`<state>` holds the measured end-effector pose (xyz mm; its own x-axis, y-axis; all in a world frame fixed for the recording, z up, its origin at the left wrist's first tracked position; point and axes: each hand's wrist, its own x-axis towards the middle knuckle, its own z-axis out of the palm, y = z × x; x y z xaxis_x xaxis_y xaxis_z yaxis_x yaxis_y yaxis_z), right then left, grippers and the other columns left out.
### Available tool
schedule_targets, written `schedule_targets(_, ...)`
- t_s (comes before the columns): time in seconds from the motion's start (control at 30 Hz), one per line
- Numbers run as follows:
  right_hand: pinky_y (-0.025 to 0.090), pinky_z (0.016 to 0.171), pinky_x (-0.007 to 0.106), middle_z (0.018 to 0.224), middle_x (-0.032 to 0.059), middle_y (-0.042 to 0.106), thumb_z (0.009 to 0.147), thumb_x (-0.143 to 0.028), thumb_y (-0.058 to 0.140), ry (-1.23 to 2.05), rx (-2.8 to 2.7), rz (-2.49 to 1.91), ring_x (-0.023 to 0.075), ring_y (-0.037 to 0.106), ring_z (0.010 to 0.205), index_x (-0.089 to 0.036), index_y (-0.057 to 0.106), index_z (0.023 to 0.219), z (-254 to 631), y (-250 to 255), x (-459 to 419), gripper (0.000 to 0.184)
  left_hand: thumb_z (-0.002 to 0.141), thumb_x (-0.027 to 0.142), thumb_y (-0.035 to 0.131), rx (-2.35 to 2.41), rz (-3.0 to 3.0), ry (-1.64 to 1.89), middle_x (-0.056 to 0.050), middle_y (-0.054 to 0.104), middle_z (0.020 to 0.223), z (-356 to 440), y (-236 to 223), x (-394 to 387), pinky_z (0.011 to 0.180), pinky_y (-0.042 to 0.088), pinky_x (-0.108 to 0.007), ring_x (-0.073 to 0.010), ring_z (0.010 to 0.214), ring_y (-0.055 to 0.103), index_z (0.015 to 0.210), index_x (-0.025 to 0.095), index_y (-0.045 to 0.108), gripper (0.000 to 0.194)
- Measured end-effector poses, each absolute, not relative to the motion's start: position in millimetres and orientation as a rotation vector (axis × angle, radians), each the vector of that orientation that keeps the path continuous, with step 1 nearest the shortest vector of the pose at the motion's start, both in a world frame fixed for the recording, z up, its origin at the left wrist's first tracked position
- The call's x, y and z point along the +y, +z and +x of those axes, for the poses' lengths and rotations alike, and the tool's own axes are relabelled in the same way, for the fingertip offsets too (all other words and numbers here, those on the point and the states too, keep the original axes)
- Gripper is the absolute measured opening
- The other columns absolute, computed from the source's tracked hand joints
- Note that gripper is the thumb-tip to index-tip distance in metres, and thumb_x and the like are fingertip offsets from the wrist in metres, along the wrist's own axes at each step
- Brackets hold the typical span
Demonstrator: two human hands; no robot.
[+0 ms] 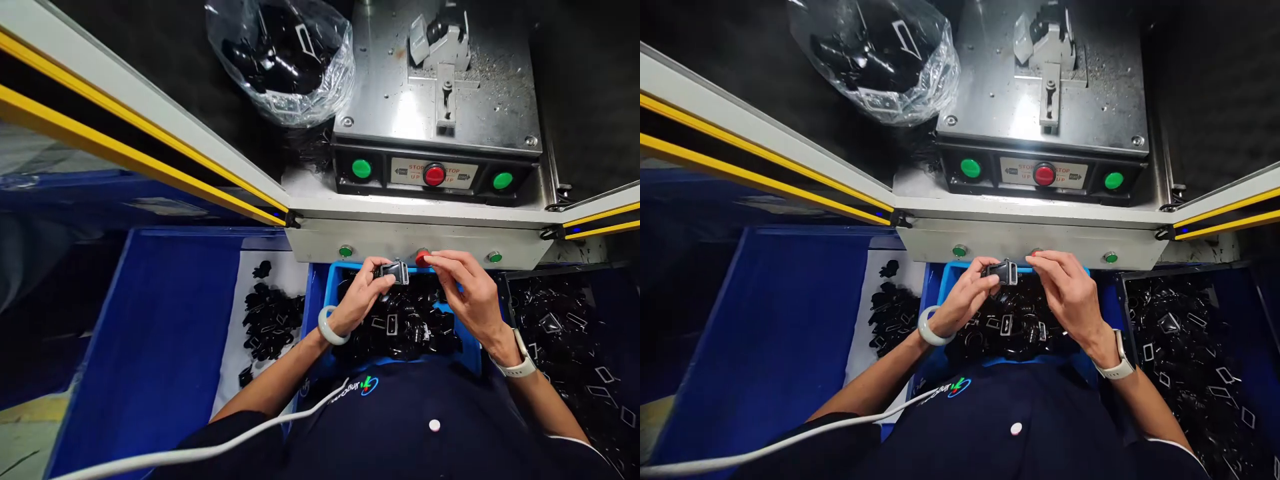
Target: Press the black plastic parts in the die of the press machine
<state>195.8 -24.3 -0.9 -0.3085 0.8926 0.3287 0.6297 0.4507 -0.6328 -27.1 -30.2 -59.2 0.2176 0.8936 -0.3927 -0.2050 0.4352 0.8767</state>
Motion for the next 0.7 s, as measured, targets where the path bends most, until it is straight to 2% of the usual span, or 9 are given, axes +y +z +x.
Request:
schedule_targets(0.07,0.063,0.097,0.036,0.117,0.0045,0.077,0.106,-0.015,0.055,0.521,-2.054,-1.248,0.0174,0.073,0.108,-0.030,0.073,0.127,197,3,-14,0.031,0.088,0.051,0.074,1.055,0.731,0.920,0.000,0.060,0.087,-23,-53,-22,0.066,0.046,-0.027,-0.0134,0.073,0.053,0.104,0.022,0.059,0.037)
schedule_targets(0.17,0.062,0.097,0.038,0.114,0.0038,0.077,0.107,-0.018,0.053,0.425,-2.064,-1.263,0.0182,0.073,0.107,-0.030,0.073,0.124,197,13,19,0.029,0.082,0.049,0.083,1.048,0.725,0.979,-0.001,0.062,0.085,-22,-42,-3,0.064,0.047,-0.025,-0.0124,0.072,0.054,0.098,0.019,0.064,0.039)
schedule_targets(0.3,0.058,0.104,0.045,0.126,0.0099,0.073,0.110,-0.028,0.048,0.119,-2.072,-1.378,0.0239,0.068,0.119,-0.026,0.065,0.140,189,36,104,0.035,0.074,0.045,0.090,0.995,0.779,1.148,-0.004,0.068,0.089,-27,-16,37,0.066,0.055,-0.028,-0.0148,0.077,0.063,0.092,0.017,0.068,0.040)
schedule_targets(0.43,0.051,0.111,0.054,0.141,0.0207,0.059,0.107,-0.055,0.050,-0.136,-1.915,-1.514,0.0350,0.055,0.139,-0.012,0.049,0.153,171,52,229,0.063,0.073,0.039,0.092,0.954,0.884,1.335,-0.002,0.069,0.082,-29,13,89,0.062,0.057,-0.025,-0.0129,0.072,0.065,0.085,0.017,0.067,0.036)
schedule_targets(0.53,0.044,0.112,0.059,0.138,0.0252,0.055,0.104,-0.073,0.038,-0.136,-1.811,-1.609,0.0440,0.051,0.142,0.000,0.053,0.141,157,57,312,0.083,0.073,0.034,0.092,0.977,0.972,1.471,-0.002,0.070,0.081,-26,23,136,0.059,0.059,-0.024,-0.0132,0.072,0.068,0.085,0.016,0.066,0.033)
schedule_targets(0.63,0.048,0.107,0.057,0.129,0.0230,0.061,0.100,-0.075,0.040,-0.074,-1.895,-1.684,0.0402,0.060,0.134,0.006,0.058,0.130,149,73,341,0.088,0.081,0.030,0.087,1.067,1.046,1.541,-0.004,0.073,0.086,-24,27,191,0.060,0.060,-0.023,-0.0126,0.073,0.070,0.087,0.014,0.065,0.028)
schedule_targets(0.7,0.050,0.106,0.051,0.127,0.0187,0.064,0.100,-0.068,0.049,-0.014,-1.995,-1.664,0.0320,0.063,0.129,0.005,0.059,0.133,151,90,321,0.080,0.088,0.031,0.082,1.173,1.115,1.551,-0.007,0.075,0.092,-24,31,231,0.064,0.060,-0.022,-0.0131,0.079,0.072,0.089,0.012,0.066,0.025)
